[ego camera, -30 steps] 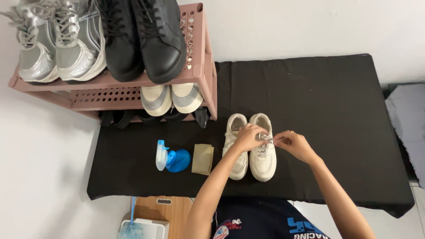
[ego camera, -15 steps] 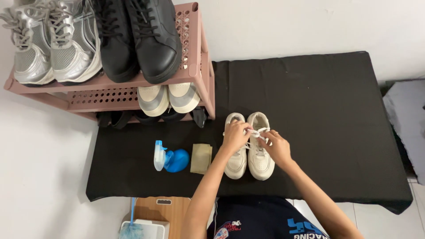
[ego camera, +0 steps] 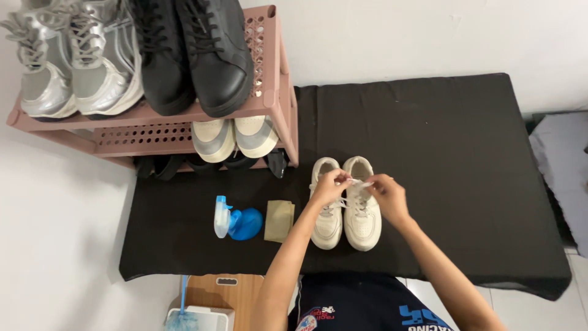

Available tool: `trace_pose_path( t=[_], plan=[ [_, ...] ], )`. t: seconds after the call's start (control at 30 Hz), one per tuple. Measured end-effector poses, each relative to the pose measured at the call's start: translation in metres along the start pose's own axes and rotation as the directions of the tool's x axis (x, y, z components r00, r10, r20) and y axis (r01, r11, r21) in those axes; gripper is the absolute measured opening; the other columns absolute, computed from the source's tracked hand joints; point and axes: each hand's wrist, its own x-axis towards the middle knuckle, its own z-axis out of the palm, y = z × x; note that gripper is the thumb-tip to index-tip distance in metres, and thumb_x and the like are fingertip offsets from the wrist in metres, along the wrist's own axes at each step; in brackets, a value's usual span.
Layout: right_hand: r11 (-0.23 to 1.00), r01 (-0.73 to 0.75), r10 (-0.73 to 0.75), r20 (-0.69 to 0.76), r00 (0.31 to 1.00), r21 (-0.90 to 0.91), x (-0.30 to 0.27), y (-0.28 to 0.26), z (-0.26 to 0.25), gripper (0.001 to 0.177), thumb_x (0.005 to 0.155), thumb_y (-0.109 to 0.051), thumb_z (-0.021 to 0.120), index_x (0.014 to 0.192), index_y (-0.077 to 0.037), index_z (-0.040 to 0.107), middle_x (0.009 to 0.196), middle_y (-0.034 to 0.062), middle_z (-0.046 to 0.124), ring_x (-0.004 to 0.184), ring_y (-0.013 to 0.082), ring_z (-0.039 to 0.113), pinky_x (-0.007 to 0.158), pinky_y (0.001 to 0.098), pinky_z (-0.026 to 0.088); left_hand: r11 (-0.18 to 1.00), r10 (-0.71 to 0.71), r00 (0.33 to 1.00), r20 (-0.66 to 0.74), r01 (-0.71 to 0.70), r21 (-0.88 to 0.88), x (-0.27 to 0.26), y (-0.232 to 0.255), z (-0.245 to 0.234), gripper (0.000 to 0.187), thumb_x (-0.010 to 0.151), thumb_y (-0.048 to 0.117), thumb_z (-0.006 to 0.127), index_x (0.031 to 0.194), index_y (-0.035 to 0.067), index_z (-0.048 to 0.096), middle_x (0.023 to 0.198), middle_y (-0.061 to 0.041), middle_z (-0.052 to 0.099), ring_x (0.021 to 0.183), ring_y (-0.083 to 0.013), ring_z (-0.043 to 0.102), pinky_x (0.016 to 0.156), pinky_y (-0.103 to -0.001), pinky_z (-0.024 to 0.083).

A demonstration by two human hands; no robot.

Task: The person wipes a pair of white sneakers with a cloth, then places them on a shoe rack. The person handles the sneakers and a cleaning cloth, and briefly adjusts the laces before returning the shoes to the rack.

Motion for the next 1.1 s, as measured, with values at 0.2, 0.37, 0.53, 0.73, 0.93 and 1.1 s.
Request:
trace_pose_path(
  t=[0.2, 0.37, 0.53, 0.73, 0.93, 1.1],
  plan=[
    [0.361, -0.388, 0.258, 0.309, 0.915, 0.848, 0.016, 0.063, -0.010, 0.027, 0.110, -0.027, 0.051, 0.106, -0.002, 0.059, 0.099, 0.0078, 0.069, 0.087, 0.0153, 0.064, 0.081, 0.0340, 0.052, 0.999, -0.018, 1.000, 0.005, 0.018, 0.030, 0.003, -0.010, -0.001, 0.018, 0.089, 0.018, 0.076, 0.102, 0.005, 0.072, 0.092, -0.005, 0.075, 0.087, -0.0152, 0.071, 0.080, -0.032, 0.056],
    [0.642, -0.514, 0.470, 0.238, 0.850, 0.569, 0.013, 0.056, -0.035, 0.026, 0.098, -0.035, 0.062, 0.106, -0.011, 0.056, 0.094, 0.0066, 0.069, 0.082, 0.0188, 0.068, 0.079, 0.0364, 0.055, 0.999, 0.018, 1.000, 0.013, -0.018, 0.042, 0.007, -0.018, -0.003, 0.020, 0.086, 0.018, 0.079, 0.100, 0.006, 0.074, 0.091, -0.004, 0.075, 0.086, -0.0141, 0.070, 0.079, -0.031, 0.056],
    [0.925, -0.057, -0.031, -0.225, 0.974, -0.376, -0.027, -0.014, -0.032, 0.036, 0.086, -0.035, 0.080, 0.096, -0.005, 0.064, 0.091, 0.0096, 0.067, 0.086, 0.0244, 0.065, 0.076, 0.0411, 0.053, 0.997, 0.019, 0.999, 0.029, -0.021, 0.077, 0.003, -0.012, -0.005, 0.022, 0.084, 0.019, 0.082, 0.099, 0.006, 0.074, 0.088, -0.005, 0.074, 0.083, -0.0147, 0.069, 0.078, -0.031, 0.056],
    [0.916, 0.058, -0.074, -0.025, 0.997, -0.397, -0.023, -0.032, -0.007, 0.031, 0.083, -0.033, 0.080, 0.094, -0.005, 0.072, 0.084, 0.0084, 0.072, 0.078, 0.0246, 0.068, 0.071, 0.0413, 0.054, 0.989, 0.019, 0.998, 0.065, -0.028, 0.144, -0.013, 0.009, -0.012, 0.021, 0.085, 0.022, 0.081, 0.097, 0.006, 0.074, 0.085, -0.005, 0.073, 0.079, -0.0158, 0.070, 0.073, -0.031, 0.055],
    [0.955, -0.295, 0.294, 0.246, 0.923, -0.034, -0.008, 0.008, -0.046, 0.023, 0.086, -0.027, 0.078, 0.099, -0.007, 0.079, 0.083, 0.0083, 0.080, 0.079, 0.0165, 0.077, 0.075, 0.0331, 0.060, 0.881, 0.240, 0.969, 0.068, -0.246, 0.405, -0.028, 0.008, -0.013, 0.014, 0.084, 0.017, 0.080, 0.088, 0.005, 0.074, 0.086, -0.008, 0.073, 0.090, -0.0251, 0.066, 0.084, -0.040, 0.051],
    [0.971, -0.034, 0.076, 0.167, 0.983, -0.237, -0.015, 0.006, -0.059, 0.017, 0.083, -0.017, 0.078, 0.095, -0.005, 0.080, 0.086, 0.0127, 0.077, 0.076, 0.0243, 0.075, 0.073, 0.0367, 0.059, 0.723, 0.367, 0.928, 0.058, -0.324, 0.610, -0.031, 0.002, 0.004, 0.004, 0.088, 0.011, 0.074, 0.088, 0.008, 0.073, 0.092, -0.006, 0.072, 0.101, -0.0253, 0.062, 0.099, -0.043, 0.043]
  ],
)
